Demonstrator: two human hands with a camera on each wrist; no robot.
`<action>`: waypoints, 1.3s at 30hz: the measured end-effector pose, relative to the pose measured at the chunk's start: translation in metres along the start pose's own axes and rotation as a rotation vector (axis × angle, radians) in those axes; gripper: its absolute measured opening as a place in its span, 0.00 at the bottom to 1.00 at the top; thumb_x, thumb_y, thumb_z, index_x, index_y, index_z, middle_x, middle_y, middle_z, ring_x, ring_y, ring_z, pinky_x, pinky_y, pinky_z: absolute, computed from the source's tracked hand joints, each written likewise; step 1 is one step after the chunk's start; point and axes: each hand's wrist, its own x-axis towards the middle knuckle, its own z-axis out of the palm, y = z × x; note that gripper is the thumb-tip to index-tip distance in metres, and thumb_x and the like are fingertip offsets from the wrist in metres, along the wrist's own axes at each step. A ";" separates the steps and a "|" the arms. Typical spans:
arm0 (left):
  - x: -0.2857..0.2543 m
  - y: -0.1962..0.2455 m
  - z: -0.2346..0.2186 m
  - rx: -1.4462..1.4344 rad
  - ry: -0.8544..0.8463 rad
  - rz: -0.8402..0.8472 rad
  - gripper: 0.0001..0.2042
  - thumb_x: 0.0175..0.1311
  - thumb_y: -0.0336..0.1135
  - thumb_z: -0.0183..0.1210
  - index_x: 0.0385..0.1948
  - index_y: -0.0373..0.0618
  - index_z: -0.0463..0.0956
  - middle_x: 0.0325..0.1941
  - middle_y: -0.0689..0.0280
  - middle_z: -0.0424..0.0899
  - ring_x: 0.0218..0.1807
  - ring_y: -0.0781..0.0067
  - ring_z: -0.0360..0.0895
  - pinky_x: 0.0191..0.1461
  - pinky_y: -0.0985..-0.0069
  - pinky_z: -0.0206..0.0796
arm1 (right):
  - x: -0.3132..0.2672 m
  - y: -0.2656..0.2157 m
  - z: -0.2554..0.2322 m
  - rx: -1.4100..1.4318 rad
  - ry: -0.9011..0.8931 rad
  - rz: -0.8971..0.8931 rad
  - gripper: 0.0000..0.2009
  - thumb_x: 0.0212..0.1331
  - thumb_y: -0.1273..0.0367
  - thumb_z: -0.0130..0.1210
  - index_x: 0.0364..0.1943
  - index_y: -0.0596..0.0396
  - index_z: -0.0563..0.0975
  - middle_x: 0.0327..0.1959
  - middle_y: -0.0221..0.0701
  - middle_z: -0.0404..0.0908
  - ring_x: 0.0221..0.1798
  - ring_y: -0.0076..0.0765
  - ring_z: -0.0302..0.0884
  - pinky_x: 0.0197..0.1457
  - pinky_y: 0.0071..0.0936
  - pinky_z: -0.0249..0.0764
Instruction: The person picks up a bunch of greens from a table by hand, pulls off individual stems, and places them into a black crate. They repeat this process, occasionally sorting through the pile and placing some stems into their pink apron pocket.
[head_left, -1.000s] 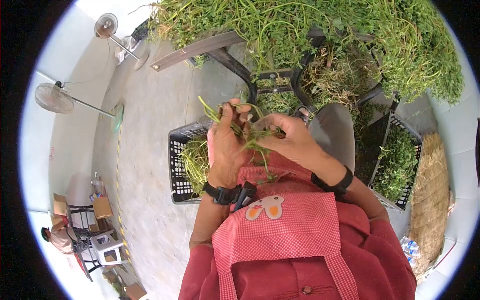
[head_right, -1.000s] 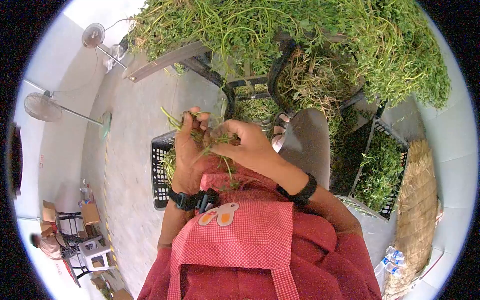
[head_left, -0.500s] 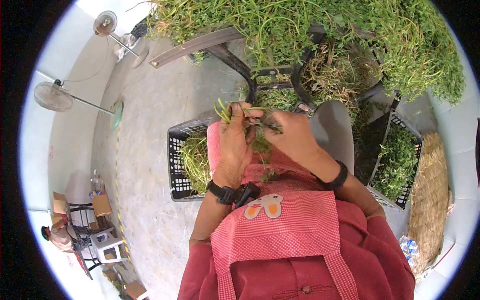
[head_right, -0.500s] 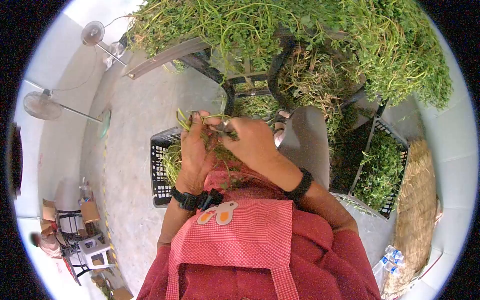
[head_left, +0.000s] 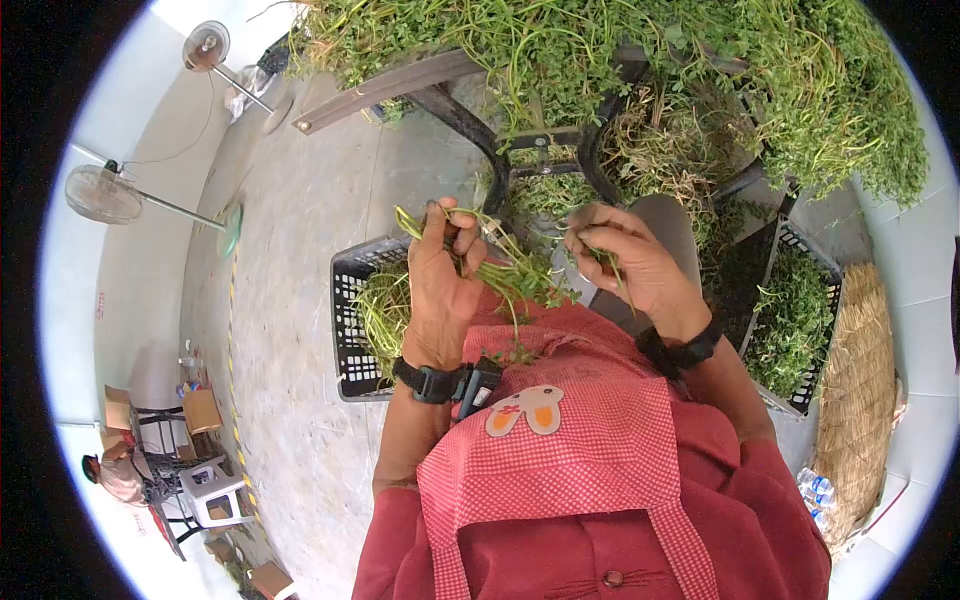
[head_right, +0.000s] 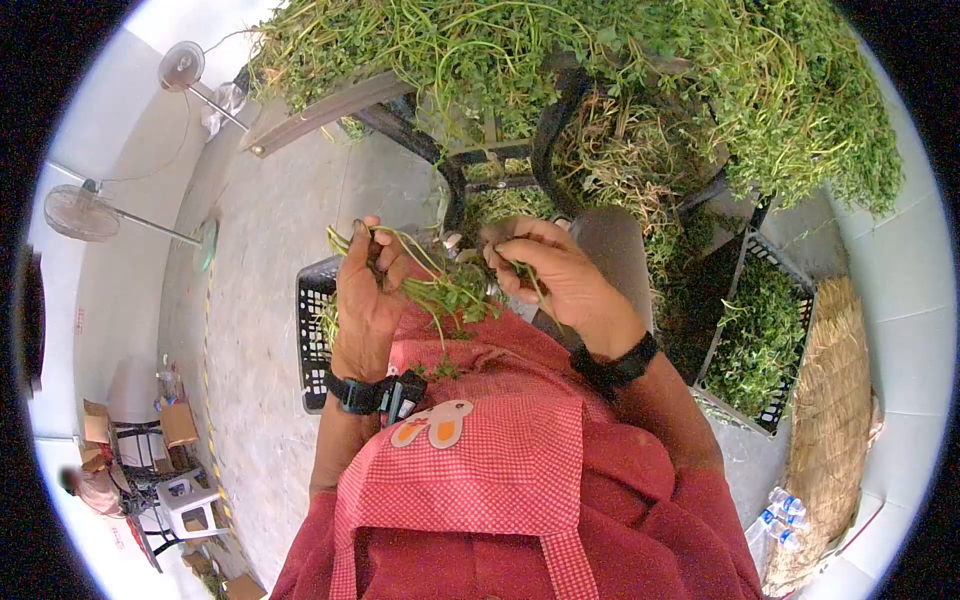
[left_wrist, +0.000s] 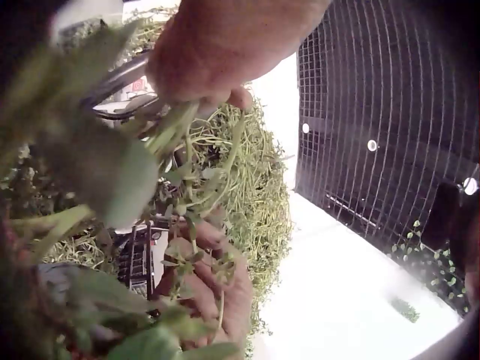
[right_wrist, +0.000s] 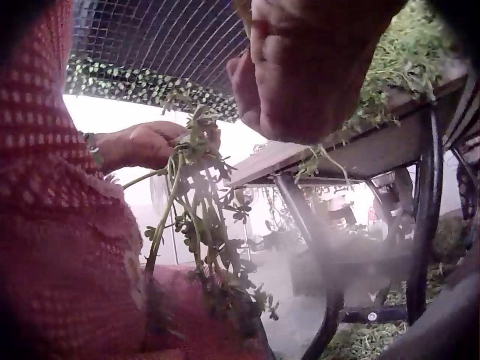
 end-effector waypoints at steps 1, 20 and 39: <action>-0.002 0.000 0.003 0.048 0.003 0.013 0.09 0.69 0.38 0.45 0.36 0.44 0.71 0.22 0.71 0.71 0.21 0.83 0.56 0.19 0.85 0.48 | 0.003 0.001 0.003 -0.090 -0.035 0.016 0.08 0.55 0.68 0.53 0.37 0.56 0.76 0.30 0.30 0.77 0.24 0.21 0.71 0.21 0.15 0.62; -0.020 -0.013 0.020 0.222 -0.074 -0.075 0.12 0.68 0.41 0.48 0.29 0.43 0.72 0.15 0.75 0.62 0.16 0.85 0.54 0.18 0.85 0.45 | 0.014 0.008 0.021 -1.143 -0.048 -0.294 0.12 0.55 0.64 0.52 0.29 0.62 0.77 0.16 0.35 0.74 0.21 0.29 0.71 0.26 0.30 0.66; 0.020 0.027 0.003 -0.366 -0.074 0.076 0.17 0.70 0.45 0.41 0.19 0.50 0.62 0.12 0.77 0.47 0.15 0.82 0.42 0.15 0.80 0.36 | -0.003 -0.023 0.027 -0.217 0.026 0.010 0.11 0.64 0.61 0.46 0.34 0.52 0.73 0.21 0.24 0.69 0.11 0.16 0.56 0.08 0.15 0.47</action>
